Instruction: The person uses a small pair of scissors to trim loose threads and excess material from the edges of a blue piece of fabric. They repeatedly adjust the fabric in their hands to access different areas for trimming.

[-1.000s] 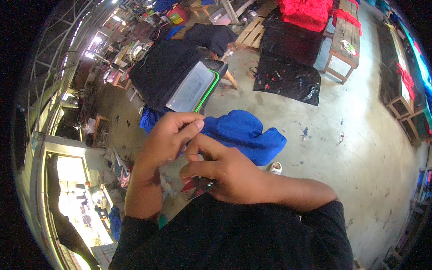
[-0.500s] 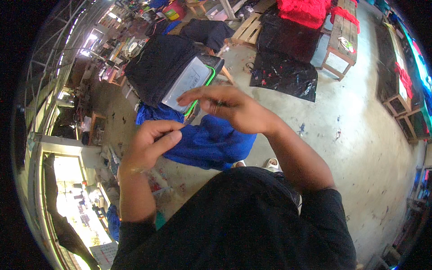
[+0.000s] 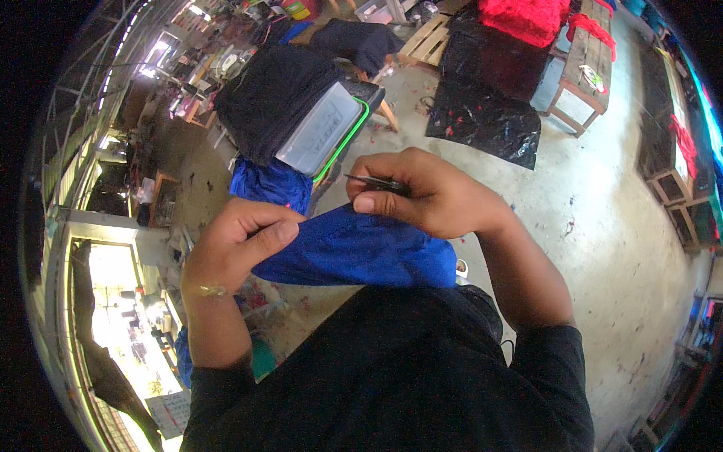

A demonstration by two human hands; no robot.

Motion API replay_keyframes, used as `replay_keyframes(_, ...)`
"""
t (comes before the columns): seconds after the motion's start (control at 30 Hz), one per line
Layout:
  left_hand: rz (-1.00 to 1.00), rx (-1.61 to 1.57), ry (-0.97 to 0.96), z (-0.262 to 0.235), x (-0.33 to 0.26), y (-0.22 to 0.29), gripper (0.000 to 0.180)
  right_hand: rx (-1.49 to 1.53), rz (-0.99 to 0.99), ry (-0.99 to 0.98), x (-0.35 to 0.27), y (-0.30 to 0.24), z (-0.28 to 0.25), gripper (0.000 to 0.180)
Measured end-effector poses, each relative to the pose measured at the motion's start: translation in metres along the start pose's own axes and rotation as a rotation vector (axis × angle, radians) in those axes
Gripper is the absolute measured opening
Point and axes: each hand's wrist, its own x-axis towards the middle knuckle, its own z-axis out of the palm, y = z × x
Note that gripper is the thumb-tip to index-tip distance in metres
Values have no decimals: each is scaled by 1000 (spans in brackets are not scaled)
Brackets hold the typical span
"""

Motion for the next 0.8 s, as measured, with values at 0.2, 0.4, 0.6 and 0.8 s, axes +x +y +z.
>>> replay_keyframes(0.2, -32, -3, -19, 2, -2, 13, 26, -17, -18, 77, -7, -2, -7, 18)
replay_keyframes(0.4, -30, 17, -92, 0, 1, 15, 28, -29, -58, 91, -13, -5, -8, 18)
replay_keyframes(0.6, -12, -17, -80, 2, 1, 20, 25, -59, -105, 99, -17, -6, -9, 17)
replay_keyframes(0.8, 203, 30, -85, 5, 0, 15, 22, -81, -160, 124, -18, -7, -7, 17)
